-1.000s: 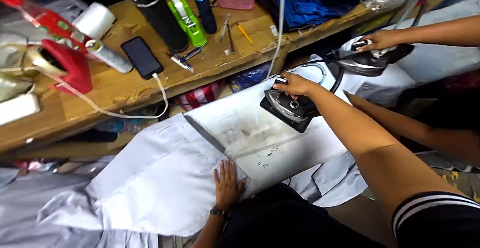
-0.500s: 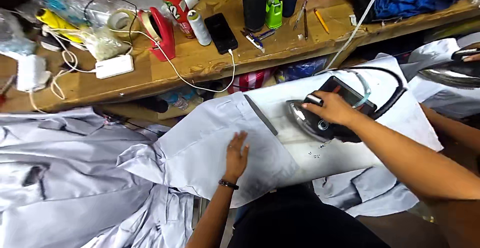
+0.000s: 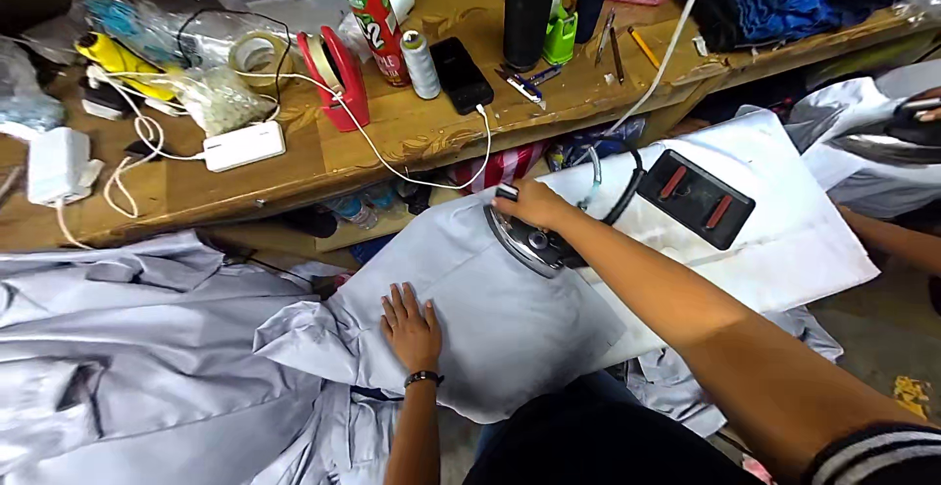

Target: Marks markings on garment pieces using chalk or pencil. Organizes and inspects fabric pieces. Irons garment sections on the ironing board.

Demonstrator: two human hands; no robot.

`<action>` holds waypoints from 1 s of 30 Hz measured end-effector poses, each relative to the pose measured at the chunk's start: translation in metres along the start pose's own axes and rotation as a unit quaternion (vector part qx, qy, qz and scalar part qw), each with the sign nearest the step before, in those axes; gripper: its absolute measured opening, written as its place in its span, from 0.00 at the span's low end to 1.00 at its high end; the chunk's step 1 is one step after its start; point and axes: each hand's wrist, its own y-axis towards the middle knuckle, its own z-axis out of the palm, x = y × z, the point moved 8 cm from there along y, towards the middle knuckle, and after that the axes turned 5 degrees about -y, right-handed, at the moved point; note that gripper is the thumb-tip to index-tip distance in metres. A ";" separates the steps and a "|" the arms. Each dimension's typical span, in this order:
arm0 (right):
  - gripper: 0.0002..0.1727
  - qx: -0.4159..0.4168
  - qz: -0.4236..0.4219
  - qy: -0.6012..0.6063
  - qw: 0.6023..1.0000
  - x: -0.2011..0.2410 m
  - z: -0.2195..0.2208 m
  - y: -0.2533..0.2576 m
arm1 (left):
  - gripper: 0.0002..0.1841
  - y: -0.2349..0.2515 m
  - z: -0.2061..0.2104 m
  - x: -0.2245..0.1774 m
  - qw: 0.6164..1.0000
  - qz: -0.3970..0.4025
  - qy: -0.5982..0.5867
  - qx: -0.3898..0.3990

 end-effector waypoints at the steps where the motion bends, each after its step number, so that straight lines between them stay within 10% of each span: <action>1: 0.32 0.003 -0.002 -0.005 1.000 -0.004 0.003 -0.006 | 0.36 0.000 -0.001 -0.002 1.000 0.000 0.004 -0.006; 30: 0.34 -0.017 0.015 -0.052 0.998 -0.001 0.004 -0.011 | 0.37 0.002 0.001 -0.004 1.000 -0.007 0.027 -0.013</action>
